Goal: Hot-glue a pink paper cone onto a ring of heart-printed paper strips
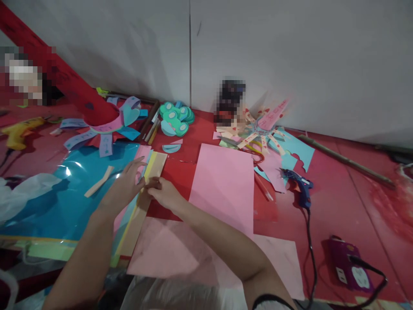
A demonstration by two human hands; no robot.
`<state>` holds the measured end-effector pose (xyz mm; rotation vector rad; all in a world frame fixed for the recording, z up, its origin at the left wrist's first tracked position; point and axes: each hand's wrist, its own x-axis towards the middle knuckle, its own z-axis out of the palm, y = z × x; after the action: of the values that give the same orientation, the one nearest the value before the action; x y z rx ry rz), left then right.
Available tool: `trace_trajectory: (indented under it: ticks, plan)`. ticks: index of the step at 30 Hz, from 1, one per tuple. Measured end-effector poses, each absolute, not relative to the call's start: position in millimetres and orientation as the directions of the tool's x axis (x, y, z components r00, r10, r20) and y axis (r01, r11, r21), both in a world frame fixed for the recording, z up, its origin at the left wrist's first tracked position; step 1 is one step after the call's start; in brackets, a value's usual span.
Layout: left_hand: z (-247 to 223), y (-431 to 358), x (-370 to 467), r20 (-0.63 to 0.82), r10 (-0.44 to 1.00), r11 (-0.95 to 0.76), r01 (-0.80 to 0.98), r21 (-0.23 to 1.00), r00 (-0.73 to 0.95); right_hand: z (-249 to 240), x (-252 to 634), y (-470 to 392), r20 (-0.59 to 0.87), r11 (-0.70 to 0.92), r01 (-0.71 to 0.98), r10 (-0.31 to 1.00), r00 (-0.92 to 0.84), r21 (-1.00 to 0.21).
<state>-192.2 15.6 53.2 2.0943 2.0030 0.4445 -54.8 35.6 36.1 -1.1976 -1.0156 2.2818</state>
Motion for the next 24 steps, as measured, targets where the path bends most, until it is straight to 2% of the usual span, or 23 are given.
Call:
trace_trajectory:
  ticks: [6,12,18,20,24]
  plan:
    - [53.7,15.2,-192.7,0.044,0.999,-0.041,0.927,0.374,0.027,23.9,-68.9,39.3,-0.565,-0.643,0.072,0.608,-0.558,-0.762]
    - [52.9,15.7,-192.2,0.078,0.996,-0.001,0.922,0.387,-0.032,11.2,-81.5,48.0,-0.477,-0.459,0.176,0.703,-0.527,-0.871]
    - [55.1,16.1,-193.2,0.039,0.988,0.116,0.892,0.437,-0.148,9.6,-84.3,46.6,-0.392,-0.288,0.266,0.705,-0.591,-0.92]
    - [52.7,16.6,-195.9,0.03,0.977,0.171,0.863,0.475,-0.21,15.1,-82.2,45.5,-0.391,-0.31,0.24,0.682,-0.619,-0.92]
    - [44.7,17.1,-201.5,0.027,0.952,0.23,0.773,0.591,-0.304,31.5,-77.4,46.4,-0.508,-0.523,0.176,0.601,-0.617,-0.834]
